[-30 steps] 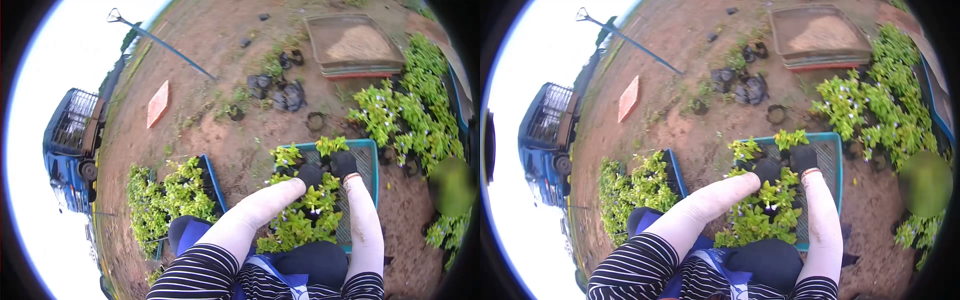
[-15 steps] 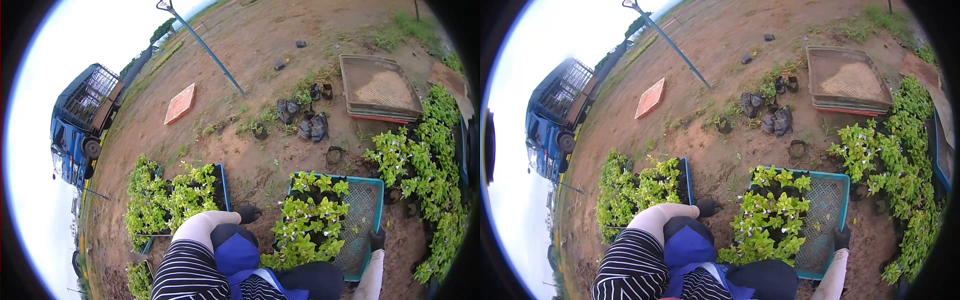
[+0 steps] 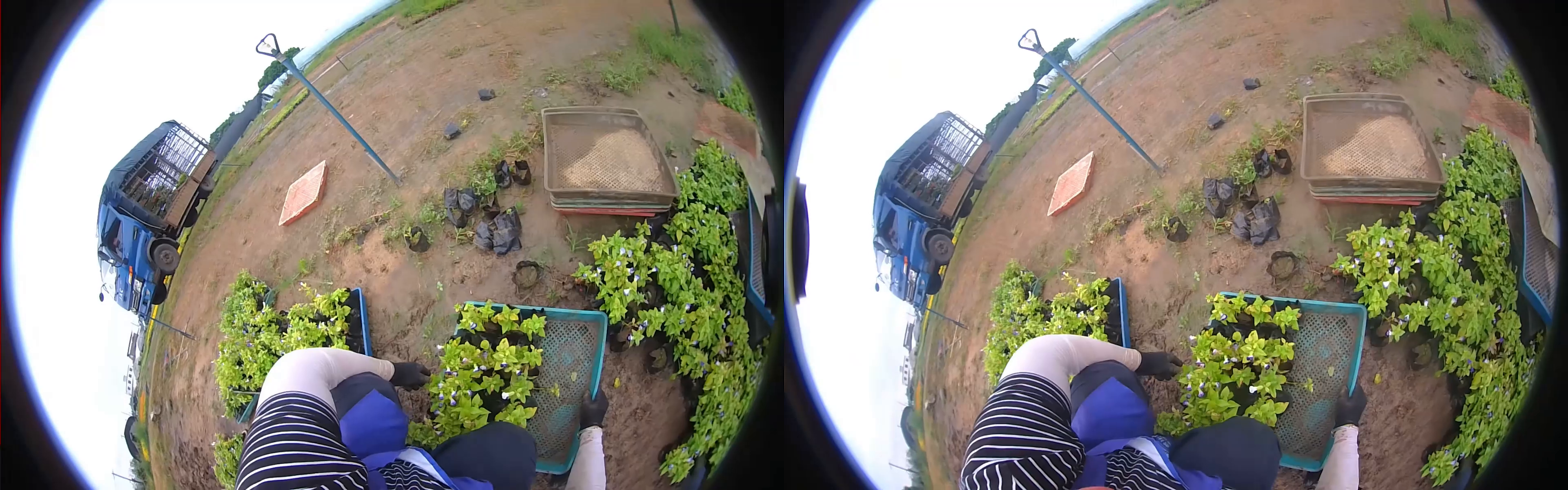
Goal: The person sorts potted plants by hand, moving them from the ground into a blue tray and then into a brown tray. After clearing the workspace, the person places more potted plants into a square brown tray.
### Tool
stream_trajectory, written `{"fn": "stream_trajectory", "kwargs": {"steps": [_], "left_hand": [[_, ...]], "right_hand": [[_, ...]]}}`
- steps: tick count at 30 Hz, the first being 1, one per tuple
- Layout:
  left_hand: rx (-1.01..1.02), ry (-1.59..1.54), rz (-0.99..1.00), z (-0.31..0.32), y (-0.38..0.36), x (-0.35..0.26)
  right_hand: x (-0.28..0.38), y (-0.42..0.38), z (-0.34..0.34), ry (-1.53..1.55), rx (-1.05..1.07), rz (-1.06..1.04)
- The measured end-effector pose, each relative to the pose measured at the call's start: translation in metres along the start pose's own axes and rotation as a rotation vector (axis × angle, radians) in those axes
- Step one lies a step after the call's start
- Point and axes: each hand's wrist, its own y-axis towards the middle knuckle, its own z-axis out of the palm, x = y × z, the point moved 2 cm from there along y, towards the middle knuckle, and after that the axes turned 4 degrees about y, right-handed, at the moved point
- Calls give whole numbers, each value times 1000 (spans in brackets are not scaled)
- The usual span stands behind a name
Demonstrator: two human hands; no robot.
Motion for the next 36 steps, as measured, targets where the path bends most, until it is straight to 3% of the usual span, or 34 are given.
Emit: {"fn": "stream_trajectory", "kwargs": {"steps": [2,6,8,10,11,13,15,17,18,20,21,23,24,25,28,29,32,34,36], "left_hand": [[41,-130,54,-1,-21,-3],[23,-287,-24,7,-40,7],[-49,-144,80,10,-50,-26],[-136,61,225,8,-29,-37],[-128,-91,215,9,-8,-30],[-147,448,401,2,20,-19],[-270,1278,719,-7,26,-19],[-295,1259,843,-19,41,-12],[-258,1325,704,-24,52,-9],[-168,1399,749,-38,70,-6],[-125,1369,744,-42,75,-13],[-16,1259,676,-47,85,-28],[-135,1526,926,-48,92,-27],[-166,1542,961,-50,97,-31],[-135,1320,822,-47,110,-40],[-111,1171,739,-47,113,-40],[-14,384,416,-50,119,-30],[25,-189,280,-42,124,-20],[22,-568,254,-34,131,-11]], "right_hand": [[3,0,0,-45,-38,-24],[4,0,5,-114,-71,-88],[4,0,4,-127,-96,-162],[1,3,4,-120,-63,-109],[0,3,4,-119,-47,-80],[1,3,2,-152,-56,-111],[3,0,1,-158,-49,-82],[-8,5,4,-145,-6,1],[-18,5,8,-159,-57,-44],[-4,0,5,-99,-20,133],[-8,-4,6,-237,-123,-73],[29,-18,-1,-179,-147,-8],[42,-25,-3,-166,-165,15],[45,-31,-4,-158,-159,20],[65,-46,-6,-117,-242,-11],[72,-45,-5,-148,-281,-131],[114,-48,-13,-111,-177,142],[114,-45,-10,-167,-189,103],[121,-34,-11,-202,-185,63]]}}
